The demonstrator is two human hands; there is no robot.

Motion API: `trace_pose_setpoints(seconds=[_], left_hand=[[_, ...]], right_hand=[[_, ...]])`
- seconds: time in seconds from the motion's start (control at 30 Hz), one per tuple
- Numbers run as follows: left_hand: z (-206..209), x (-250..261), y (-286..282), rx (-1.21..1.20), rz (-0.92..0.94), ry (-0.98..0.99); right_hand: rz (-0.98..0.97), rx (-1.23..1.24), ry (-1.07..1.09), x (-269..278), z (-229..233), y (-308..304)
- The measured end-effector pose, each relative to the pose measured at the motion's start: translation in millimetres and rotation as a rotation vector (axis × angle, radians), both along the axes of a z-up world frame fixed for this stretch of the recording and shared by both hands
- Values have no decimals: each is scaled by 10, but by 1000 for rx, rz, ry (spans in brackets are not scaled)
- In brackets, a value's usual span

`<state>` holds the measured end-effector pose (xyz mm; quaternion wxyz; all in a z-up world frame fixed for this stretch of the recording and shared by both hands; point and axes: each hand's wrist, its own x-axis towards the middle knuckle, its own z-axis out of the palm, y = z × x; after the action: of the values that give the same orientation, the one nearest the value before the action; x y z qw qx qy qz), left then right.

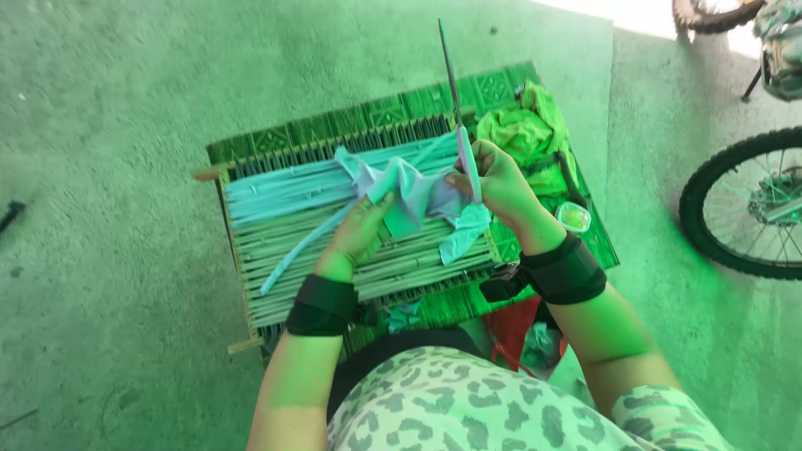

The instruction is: Preparing fabric strips and working on a manual rug loom.

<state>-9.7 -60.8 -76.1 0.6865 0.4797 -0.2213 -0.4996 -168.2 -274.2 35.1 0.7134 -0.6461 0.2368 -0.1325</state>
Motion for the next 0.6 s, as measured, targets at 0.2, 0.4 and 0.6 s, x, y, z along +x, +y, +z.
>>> trace_pose_setpoints(seconds=[0.2,0.4,0.6], left_hand=[[674,-80,233,-115,-65,406],[296,-272,218,189,-175,340],[213,-352,176,93,-29,510]], right_hand=[[-71,157,17,-490,-247,203],[-217,-129,-25,-612,-906,378],[-300,-509,254,-750,-576,609]])
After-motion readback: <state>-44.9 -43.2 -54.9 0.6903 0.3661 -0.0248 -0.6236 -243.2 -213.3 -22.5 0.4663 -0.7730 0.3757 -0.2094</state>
